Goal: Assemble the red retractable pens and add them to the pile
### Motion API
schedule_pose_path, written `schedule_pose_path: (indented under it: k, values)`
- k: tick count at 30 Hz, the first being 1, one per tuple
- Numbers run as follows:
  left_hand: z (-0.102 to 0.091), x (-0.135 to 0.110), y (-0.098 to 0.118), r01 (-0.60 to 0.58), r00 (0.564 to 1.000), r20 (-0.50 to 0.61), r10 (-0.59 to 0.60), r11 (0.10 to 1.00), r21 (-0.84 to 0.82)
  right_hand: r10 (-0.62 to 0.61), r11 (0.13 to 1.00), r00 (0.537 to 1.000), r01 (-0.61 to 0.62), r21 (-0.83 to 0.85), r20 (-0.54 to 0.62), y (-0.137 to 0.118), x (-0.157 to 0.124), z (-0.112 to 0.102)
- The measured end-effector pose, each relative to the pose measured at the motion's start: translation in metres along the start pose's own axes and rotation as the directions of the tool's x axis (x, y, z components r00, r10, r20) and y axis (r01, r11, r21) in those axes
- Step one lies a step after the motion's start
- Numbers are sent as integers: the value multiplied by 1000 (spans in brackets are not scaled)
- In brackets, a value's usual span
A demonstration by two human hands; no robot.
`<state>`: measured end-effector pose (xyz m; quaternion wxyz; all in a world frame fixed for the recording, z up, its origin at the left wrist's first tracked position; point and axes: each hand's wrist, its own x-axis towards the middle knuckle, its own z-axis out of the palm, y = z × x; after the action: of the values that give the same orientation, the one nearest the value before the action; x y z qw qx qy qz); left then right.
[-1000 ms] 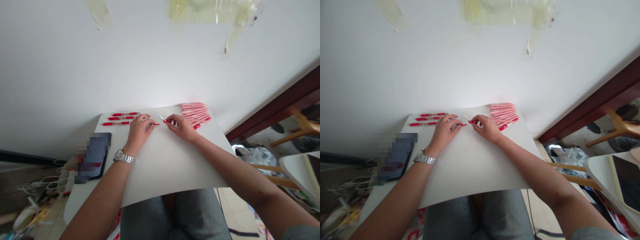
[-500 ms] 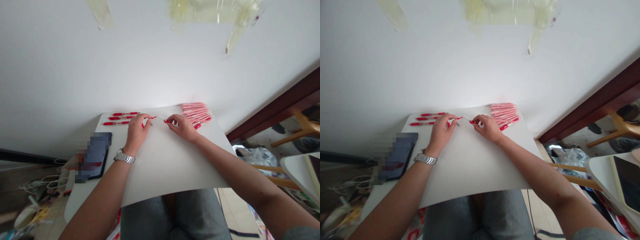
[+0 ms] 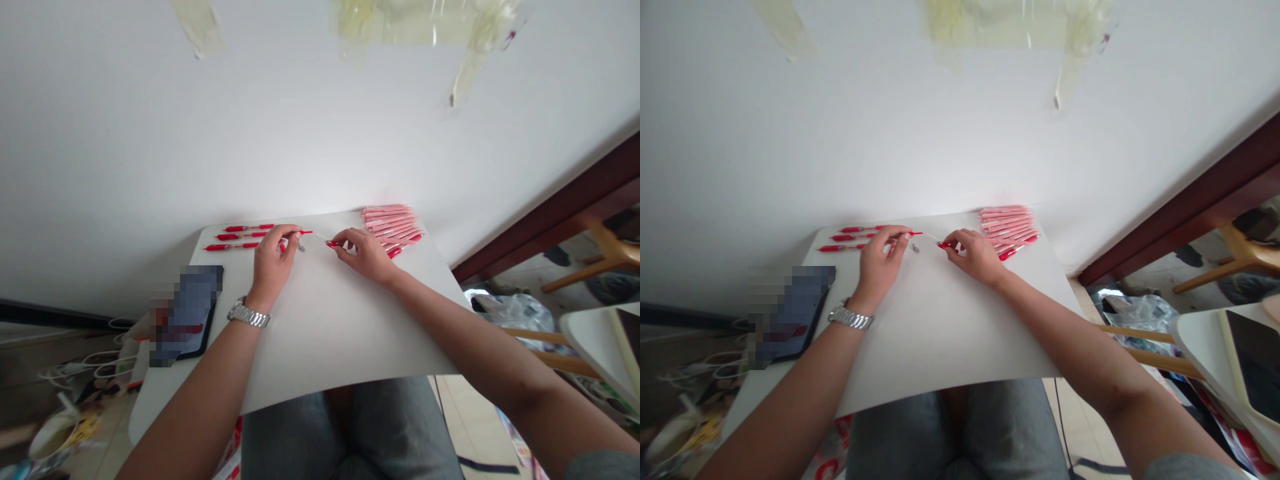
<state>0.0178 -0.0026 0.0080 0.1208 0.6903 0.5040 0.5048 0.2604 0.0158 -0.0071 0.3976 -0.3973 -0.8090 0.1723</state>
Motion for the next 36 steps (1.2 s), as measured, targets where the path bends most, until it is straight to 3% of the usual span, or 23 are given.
schedule_pose_path:
  k: [18, 26, 36]
  values:
    - [0, 1, 3, -92, 994, 64, 94, 995, -35, -45, 999, 999, 45, 25, 14, -2, 0, -1]
    - [4, -2, 0, -13, 1000, 18, 15, 997, -80, -38, 999, 999, 37, 39, 25, -3, 0, -1]
    - [3, -1, 2, -14, 1000, 18, 15, 997, -79, -29, 999, 999, 28, 32, 34, -3, 0, -1]
